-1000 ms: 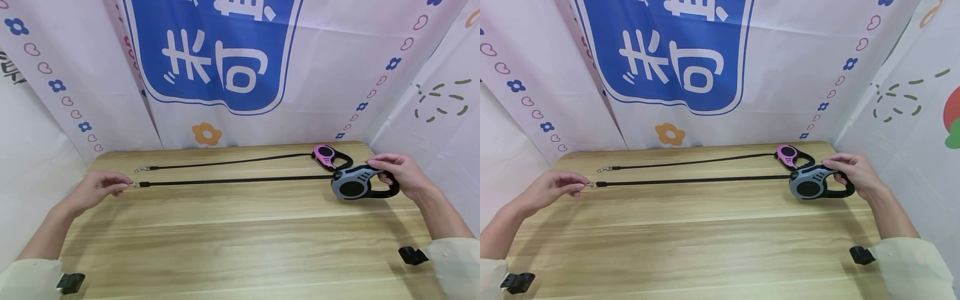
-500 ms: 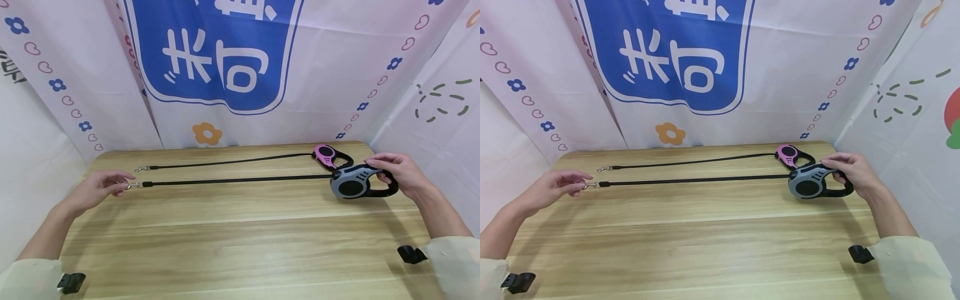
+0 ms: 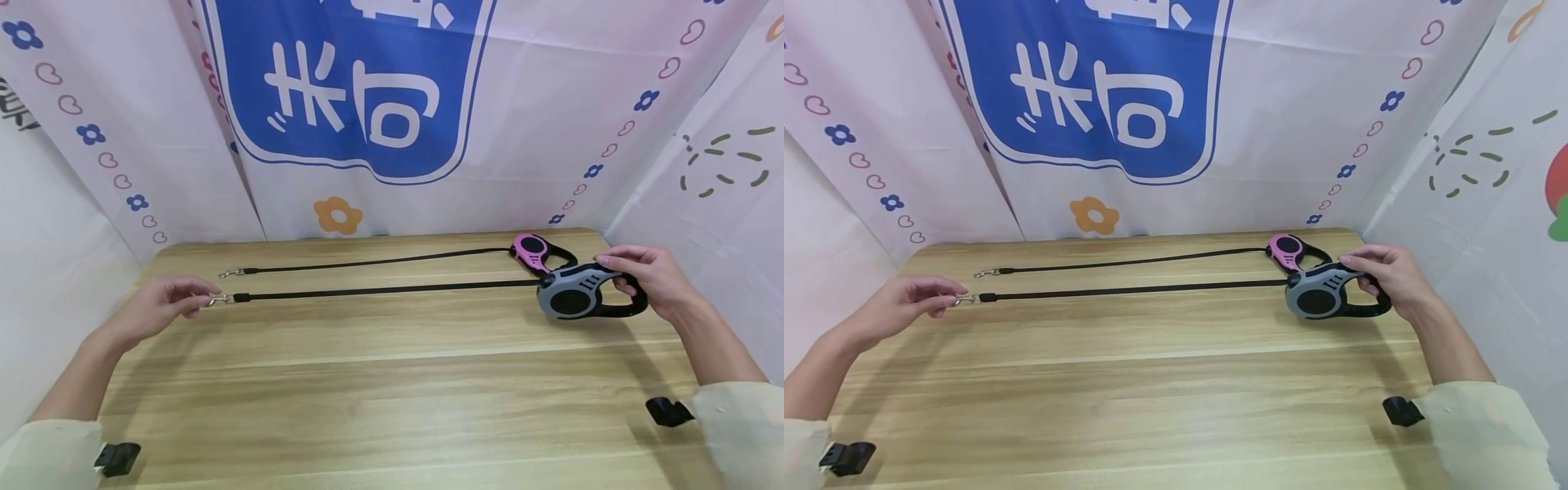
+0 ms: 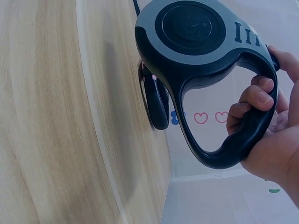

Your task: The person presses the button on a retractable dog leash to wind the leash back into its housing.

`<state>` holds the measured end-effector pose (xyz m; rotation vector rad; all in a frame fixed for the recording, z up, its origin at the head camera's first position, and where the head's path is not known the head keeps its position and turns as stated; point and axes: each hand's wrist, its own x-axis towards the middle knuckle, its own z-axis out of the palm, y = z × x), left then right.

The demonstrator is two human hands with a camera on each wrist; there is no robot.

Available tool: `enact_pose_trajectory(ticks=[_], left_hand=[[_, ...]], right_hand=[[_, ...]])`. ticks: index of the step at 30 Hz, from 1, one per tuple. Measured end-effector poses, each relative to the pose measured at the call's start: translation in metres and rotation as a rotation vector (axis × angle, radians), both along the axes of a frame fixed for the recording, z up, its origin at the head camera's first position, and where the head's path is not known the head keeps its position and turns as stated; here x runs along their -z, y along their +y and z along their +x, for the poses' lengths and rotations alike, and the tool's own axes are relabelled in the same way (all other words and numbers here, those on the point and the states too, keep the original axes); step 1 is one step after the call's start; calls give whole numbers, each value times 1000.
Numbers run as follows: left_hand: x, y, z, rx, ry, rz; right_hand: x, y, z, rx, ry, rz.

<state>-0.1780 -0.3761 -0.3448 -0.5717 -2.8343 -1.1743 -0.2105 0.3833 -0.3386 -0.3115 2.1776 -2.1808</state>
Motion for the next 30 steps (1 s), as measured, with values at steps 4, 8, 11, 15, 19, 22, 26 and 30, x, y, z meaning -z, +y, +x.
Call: enact_pose_trajectory(ticks=[4,8,11,15,19,22,26,30], left_hand=[[-2,2,1,-3,0,-11],[-1,3,0,5,-4,-10],[-1,4,-2,9,-1,2],[-1,4,-2,8,-1,7],[-1,4,-2,10,-6,0],[0,5,-2,16,-6,-1],[0,8,-4,33,1,4],[0,10,-5,56,10,17]], right_hand=[[0,0,0,0,4,1],[-1,-1,-1,5,-10,11],[-1,-3,-2,5,-11,13],[-2,-3,-3,-2,1,9],[-1,-3,-2,-3,2,15],[-1,-4,-2,-2,-1,23],[-1,-6,-1,-4,-4,27],[-1,-6,-1,-5,-1,30]])
